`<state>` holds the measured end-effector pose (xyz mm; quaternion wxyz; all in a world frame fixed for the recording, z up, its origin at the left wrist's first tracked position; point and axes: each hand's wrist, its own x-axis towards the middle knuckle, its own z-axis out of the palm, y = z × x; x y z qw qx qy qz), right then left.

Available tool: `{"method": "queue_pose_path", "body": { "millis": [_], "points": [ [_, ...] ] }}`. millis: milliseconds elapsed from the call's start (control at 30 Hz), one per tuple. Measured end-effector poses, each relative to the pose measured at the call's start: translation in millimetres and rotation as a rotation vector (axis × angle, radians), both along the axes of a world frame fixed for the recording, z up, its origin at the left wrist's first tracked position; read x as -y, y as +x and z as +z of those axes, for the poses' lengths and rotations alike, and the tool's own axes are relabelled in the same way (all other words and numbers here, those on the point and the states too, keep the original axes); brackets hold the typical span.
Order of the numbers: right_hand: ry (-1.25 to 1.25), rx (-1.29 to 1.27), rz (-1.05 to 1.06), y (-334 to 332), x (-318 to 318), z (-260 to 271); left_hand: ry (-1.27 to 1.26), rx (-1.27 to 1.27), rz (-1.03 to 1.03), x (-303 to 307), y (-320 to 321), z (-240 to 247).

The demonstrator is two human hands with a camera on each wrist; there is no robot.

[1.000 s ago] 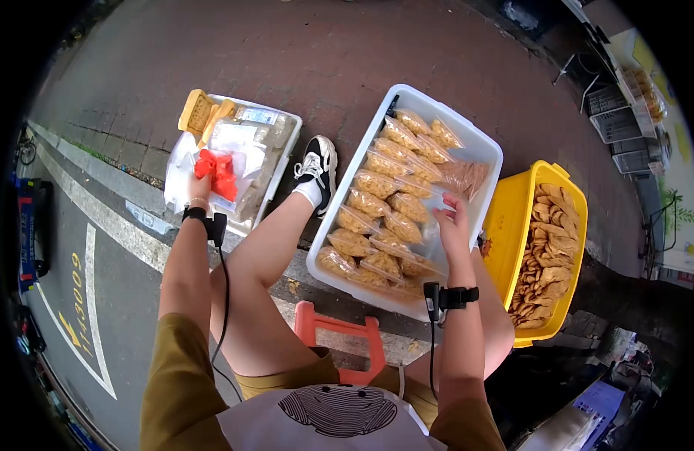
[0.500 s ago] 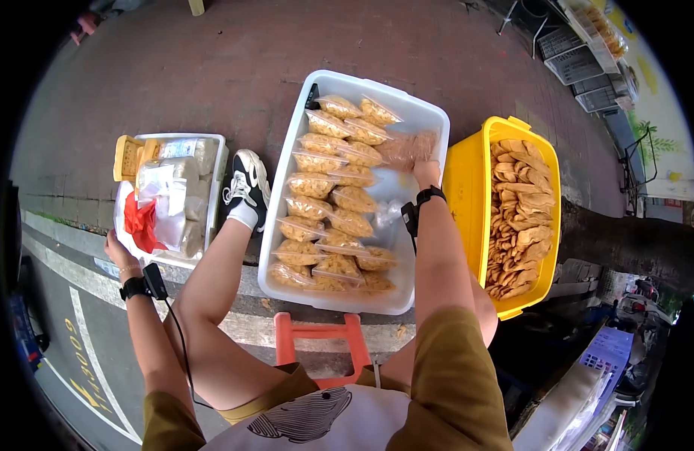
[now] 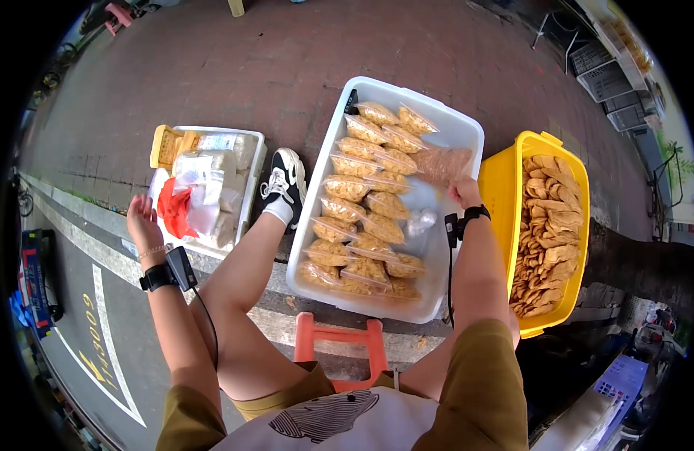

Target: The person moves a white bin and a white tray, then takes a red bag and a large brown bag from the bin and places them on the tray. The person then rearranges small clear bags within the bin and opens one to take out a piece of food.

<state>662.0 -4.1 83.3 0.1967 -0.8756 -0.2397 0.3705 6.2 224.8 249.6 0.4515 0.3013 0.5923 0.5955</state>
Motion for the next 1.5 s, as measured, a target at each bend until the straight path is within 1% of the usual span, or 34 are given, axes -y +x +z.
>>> {"method": "queue_pose_path", "body": {
  "millis": [33, 67, 100, 167, 200, 233, 300, 367, 433, 467, 500, 533, 567, 600, 633, 667, 700, 733, 767, 800, 833, 867, 900, 933, 967, 1033, 1100, 1167, 1233, 1300, 1333, 1400, 1433, 1500],
  "points": [
    [0.337, -0.519, -0.290, -1, 13, 0, 0.018, 0.134, -0.113, 3, 10, 5],
    [0.418, -0.584, -0.349, -17, 17, 20, -0.003, 0.177, -0.252, 9, 28, 19],
    [0.430, -0.581, -0.360, -34, 16, 37, -0.028, 0.220, -0.383, 21, 46, 34],
    [0.627, -0.602, -0.505, -63, 11, 72, -0.041, 0.131, -0.630, 48, 85, 54],
    [0.597, -0.483, -0.465, -77, 7, 92, -0.042, 0.098, -0.737, 68, 105, 66],
    [0.606, -0.481, -0.462, -86, 9, 110, -0.040, 0.061, -0.844, 87, 124, 76],
    [0.753, -0.436, -0.471, -105, 16, 148, 0.019, 0.021, -1.156, 121, 149, 67],
    [0.851, -0.373, -0.403, -135, 36, 214, 0.122, -0.320, -1.336, 168, 173, 68],
    [0.925, -0.317, -0.257, -174, 60, 278, 0.325, -0.492, -1.238, 209, 197, 62],
    [0.976, -0.309, -0.166, -194, 71, 310, 0.431, -0.587, -1.151, 229, 207, 74],
    [1.039, -0.320, -0.120, -215, 80, 338, 0.536, -0.680, -1.052, 244, 218, 89],
    [1.101, -0.337, -0.068, -237, 90, 362, 0.540, -0.684, -1.027, 258, 227, 104],
    [1.118, -0.353, 0.039, -258, 99, 384, 0.580, -0.759, -0.903, 269, 233, 119],
    [1.133, -0.378, 0.146, -276, 109, 398, 0.612, -0.839, -0.776, 275, 234, 129],
    [1.090, -0.419, 0.284, -287, 120, 403, 0.599, -0.861, -0.742, 279, 232, 132],
    [1.013, -0.472, 0.607, -307, 123, 428, 0.623, -0.518, -0.761, 279, 229, 132],
    [1.014, -0.497, 0.634, -316, 126, 431, 0.641, -0.170, -0.764, 279, 223, 132],
    [0.992, -0.433, 0.802, -323, 128, 433, 0.670, -0.228, -0.661, 277, 212, 130],
    [0.972, -0.360, 0.968, -328, 129, 434, 0.673, -0.243, -0.631, 274, 198, 125],
    [0.935, -0.305, 0.956, -330, 130, 429, 0.518, -0.260, -0.696, 271, 181, 115],
    [0.944, -0.314, 0.979, -328, 132, 417, 0.363, -0.272, -0.760, 265, 165, 104],
    [0.900, -0.287, 0.856, -325, 135, 401, 0.312, -0.095, -0.669, 258, 152, 90],
    [0.852, -0.257, 0.733, -320, 139, 382, 0.338, -0.005, -0.578, 251, 139, 86],
    [0.860, -0.259, 0.753, -313, 143, 363, 0.303, 0.130, -0.530, 241, 126, 87],
    [0.840, -0.316, 0.664, -305, 148, 341, 0.268, 0.265, -0.482, 230, 112, 87],
    [0.800, -0.450, 0.479, -295, 162, 304, 0.211, 0.445, -0.415, 199, 82, 77],
    [0.761, -0.501, 0.318, -292, 178, 278, 0.115, 0.592, -0.276, 173, 62, 80],
    [0.719, -0.509, 0.311, -290, 186, 272, 0.051, 0.732, -0.258, 132, 33, 47],
    [0.680, -0.515, 0.299, -289, 188, 269, 0.033, 0.771, -0.185, 103, 15, 34],
    [0.637, -0.497, 0.191, -286, 187, 272, 0.048, 0.783, -0.176, 73, -9, 8],
    [0.632, -0.496, 0.191, -284, 185, 272, 0.025, 0.752, -0.180, 62, -18, 1],
    [0.718, -0.532, 0.103, -283, 180, 270, -0.012, 0.659, -0.194, 44, -30, -13],
    [0.707, -0.534, 0.102, -282, 179, 268, -0.021, 0.659, -0.188, 39, -32, -22],
    [0.728, -0.613, 0.031, -281, 175, 265, -0.037, 0.715, -0.242, 30, -33, -42]
  ]
}}
